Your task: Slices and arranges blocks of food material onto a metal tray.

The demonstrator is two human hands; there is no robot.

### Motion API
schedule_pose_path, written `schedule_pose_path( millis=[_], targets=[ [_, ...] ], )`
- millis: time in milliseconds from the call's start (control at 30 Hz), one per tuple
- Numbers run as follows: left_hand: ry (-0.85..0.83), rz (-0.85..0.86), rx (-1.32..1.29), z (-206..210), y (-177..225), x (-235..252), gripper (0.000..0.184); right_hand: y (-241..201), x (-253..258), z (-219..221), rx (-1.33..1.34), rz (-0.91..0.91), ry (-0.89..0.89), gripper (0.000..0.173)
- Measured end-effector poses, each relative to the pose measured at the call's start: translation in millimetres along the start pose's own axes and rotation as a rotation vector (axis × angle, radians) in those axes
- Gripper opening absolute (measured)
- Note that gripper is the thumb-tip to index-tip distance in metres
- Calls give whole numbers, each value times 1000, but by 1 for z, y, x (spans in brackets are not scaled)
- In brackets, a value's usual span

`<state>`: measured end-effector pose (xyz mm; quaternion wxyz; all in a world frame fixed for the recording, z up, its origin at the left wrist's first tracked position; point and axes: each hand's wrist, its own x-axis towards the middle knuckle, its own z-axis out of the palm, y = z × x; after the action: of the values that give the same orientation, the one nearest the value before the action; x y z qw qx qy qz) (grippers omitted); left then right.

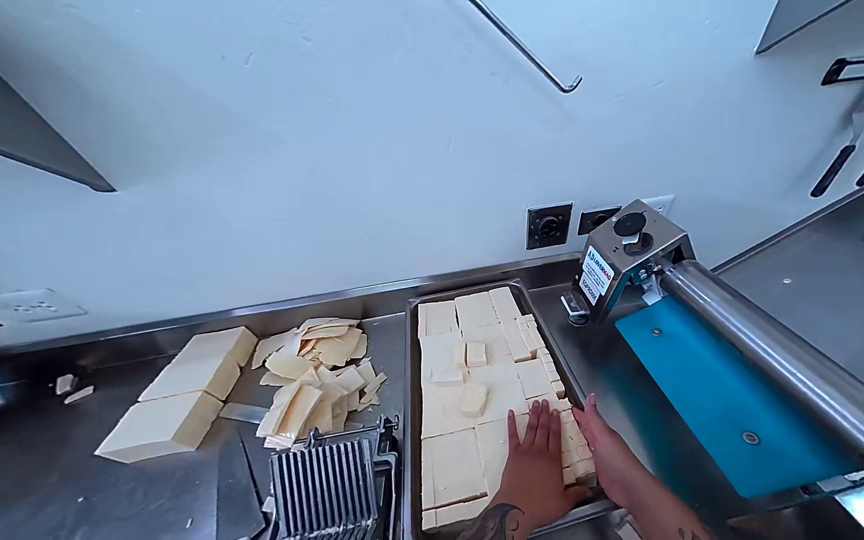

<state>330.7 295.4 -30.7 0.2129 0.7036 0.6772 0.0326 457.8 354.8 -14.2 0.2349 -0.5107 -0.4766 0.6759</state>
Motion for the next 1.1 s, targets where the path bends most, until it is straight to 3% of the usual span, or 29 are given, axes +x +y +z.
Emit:
schedule_pose_path(
  millis=[167, 367, 433, 567, 700, 767, 900, 1033, 1100],
  targets=[
    [5, 88, -18, 8, 11, 16, 99, 0, 2, -13, 61, 3, -110, 77],
    [-9, 40, -25, 7, 14, 19, 86, -4, 5, -15, -91, -34, -156, 71],
    [10, 50, -22, 12, 13, 17, 82, -10, -6, -24, -255, -124, -104, 59],
    [-21, 42, 83, 13, 15, 20, 87, -35, -57, -56, -840, -309, 203, 35],
    [-70, 23, 123, 8, 18, 18, 88, -10, -84, -64, -1204, 50, 50, 60],
    [-84, 16, 137, 6, 20, 17, 88, 13, -88, -60, -1238, 109, 37, 71],
    [-84, 17, 163, 7, 20, 15, 88, 41, -87, -53, -1250, 163, 64, 110],
    [-86, 11, 161, 6, 20, 16, 88, 61, -80, -50, -1293, 139, 159, 98],
    [-96, 6, 154, 5, 20, 16, 88, 65, -77, -48, -1293, 144, 187, 102]
  ],
)
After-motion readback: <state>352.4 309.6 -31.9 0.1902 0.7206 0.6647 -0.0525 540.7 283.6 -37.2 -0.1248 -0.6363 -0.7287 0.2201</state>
